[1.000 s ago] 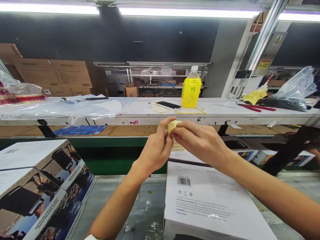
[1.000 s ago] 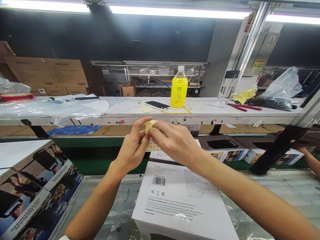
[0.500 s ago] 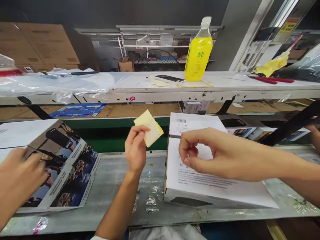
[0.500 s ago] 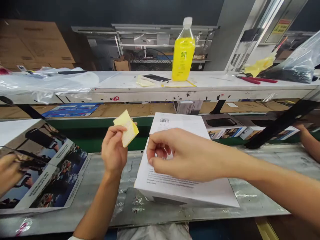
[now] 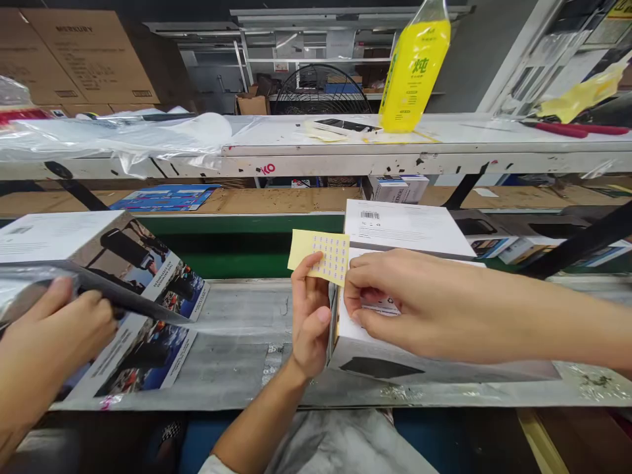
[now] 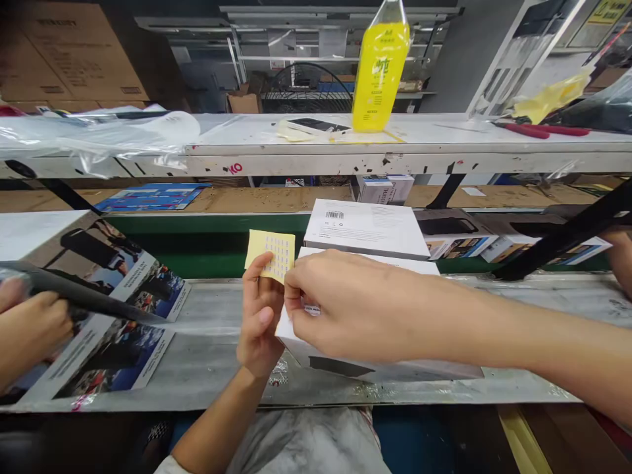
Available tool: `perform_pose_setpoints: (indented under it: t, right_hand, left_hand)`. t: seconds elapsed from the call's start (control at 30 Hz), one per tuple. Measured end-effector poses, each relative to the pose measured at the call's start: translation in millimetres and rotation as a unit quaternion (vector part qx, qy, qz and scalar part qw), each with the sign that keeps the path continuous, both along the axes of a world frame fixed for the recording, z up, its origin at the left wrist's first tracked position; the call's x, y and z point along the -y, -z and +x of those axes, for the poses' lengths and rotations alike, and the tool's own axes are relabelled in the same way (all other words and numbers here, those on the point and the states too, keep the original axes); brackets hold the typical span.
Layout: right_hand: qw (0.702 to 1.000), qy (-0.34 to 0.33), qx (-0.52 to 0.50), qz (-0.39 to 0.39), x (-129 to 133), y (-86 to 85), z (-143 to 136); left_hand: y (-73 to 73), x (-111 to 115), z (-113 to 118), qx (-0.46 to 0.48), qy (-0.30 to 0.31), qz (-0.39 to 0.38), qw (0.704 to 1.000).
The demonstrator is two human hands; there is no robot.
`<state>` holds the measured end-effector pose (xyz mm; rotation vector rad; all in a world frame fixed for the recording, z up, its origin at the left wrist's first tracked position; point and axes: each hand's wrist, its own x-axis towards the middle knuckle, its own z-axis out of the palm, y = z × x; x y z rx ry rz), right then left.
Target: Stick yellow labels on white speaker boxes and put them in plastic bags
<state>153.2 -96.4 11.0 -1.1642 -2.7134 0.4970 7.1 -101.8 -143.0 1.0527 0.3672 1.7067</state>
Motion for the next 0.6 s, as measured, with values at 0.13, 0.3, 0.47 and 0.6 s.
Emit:
perform_pose_setpoints:
  t: [0.13, 0.3, 0.47, 0.6]
  right_hand:
    - [0.998, -0.037, 0.042, 0.041, 0, -5.2, -4]
    - [0.995, -0.035, 0.075, 0.054, 0, -9.1, -14]
    - [0.995, -0.014, 0.091, 0.039, 1, -9.2, -20]
    - [0.991, -0.011, 0.13, 0.026, -11, -18.0, -21]
  left_hand:
    - [-1.1, 2, 0, -0.015, -0.007, -0.037, 0.999]
    - [-2.2, 3, 1, 0.003, 0.006, -0.044, 0.999]
    - [2.5, 1, 2, 0.019, 0.01, -0.044, 0.999]
    - [3.1, 1, 4, 0.035, 0.016, -0.022, 0.999]
